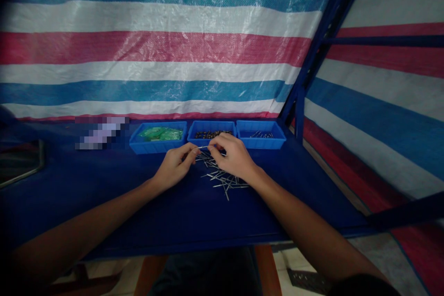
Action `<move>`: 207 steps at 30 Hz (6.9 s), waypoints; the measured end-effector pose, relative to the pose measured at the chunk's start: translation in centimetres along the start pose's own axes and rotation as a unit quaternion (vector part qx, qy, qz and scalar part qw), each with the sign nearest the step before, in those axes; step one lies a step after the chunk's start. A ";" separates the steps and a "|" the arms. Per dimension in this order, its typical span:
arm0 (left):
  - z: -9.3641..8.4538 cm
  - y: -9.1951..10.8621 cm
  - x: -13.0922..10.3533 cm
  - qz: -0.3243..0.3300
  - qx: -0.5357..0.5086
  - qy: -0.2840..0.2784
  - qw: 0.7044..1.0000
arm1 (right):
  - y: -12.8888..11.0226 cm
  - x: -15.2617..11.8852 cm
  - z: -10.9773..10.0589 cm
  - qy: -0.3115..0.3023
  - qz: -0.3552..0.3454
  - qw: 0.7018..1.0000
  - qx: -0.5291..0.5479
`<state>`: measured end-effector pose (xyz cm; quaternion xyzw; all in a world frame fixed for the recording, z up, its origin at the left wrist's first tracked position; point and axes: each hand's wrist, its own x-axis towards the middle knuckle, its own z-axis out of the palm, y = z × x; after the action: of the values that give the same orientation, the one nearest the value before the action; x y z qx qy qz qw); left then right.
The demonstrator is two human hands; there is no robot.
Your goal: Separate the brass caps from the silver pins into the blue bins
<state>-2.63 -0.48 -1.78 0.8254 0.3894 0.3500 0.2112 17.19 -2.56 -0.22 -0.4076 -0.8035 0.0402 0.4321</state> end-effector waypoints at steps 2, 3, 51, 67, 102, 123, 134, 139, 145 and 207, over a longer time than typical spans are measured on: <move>0.0 -0.1 0.1 -0.004 0.009 0.004 1.000 | 0.1 0.2 -0.5 0.019 0.003 1.000 -0.008; -0.1 -0.2 0.2 -0.003 0.017 0.004 1.000 | 0.3 0.3 -0.9 0.034 0.004 0.999 -0.015; 0.4 -1.2 0.4 0.003 0.081 -0.049 0.996 | -0.9 -0.3 -0.9 -0.104 -0.077 0.988 -0.085; 0.3 -0.5 0.4 -0.021 0.089 -0.073 0.993 | -1.3 -0.7 0.9 -0.051 -0.020 0.981 -0.185; -0.7 -1.3 0.5 0.046 0.236 -0.078 0.967 | 4.1 0.7 -4.9 0.221 0.164 0.954 -0.119; 0.3 -0.9 0.0 0.081 0.063 -0.127 0.987 | -0.9 -0.5 -0.4 -0.088 -0.019 0.994 -0.057; 0.7 -1.2 0.3 0.016 -0.161 -0.103 0.981 | -0.5 -0.4 -0.7 -0.142 -0.030 0.981 -0.129; 0.8 -1.1 0.4 -0.021 -0.164 -0.090 0.982 | -0.4 -0.2 -1.1 -0.112 0.005 0.987 -0.113; 0.8 -1.3 0.4 -0.018 -0.120 -0.083 0.989 | 0.2 -0.2 -1.1 -0.103 0.016 0.992 -0.077; -0.6 -0.2 0.0 0.124 0.046 -0.159 0.978 | 2.5 0.2 -5.4 0.080 0.028 0.991 -0.105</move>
<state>-3.21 -0.27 -1.47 0.9212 0.2613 0.2197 0.1868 22.62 -2.29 2.29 -0.4746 -0.7544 -0.0651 0.4488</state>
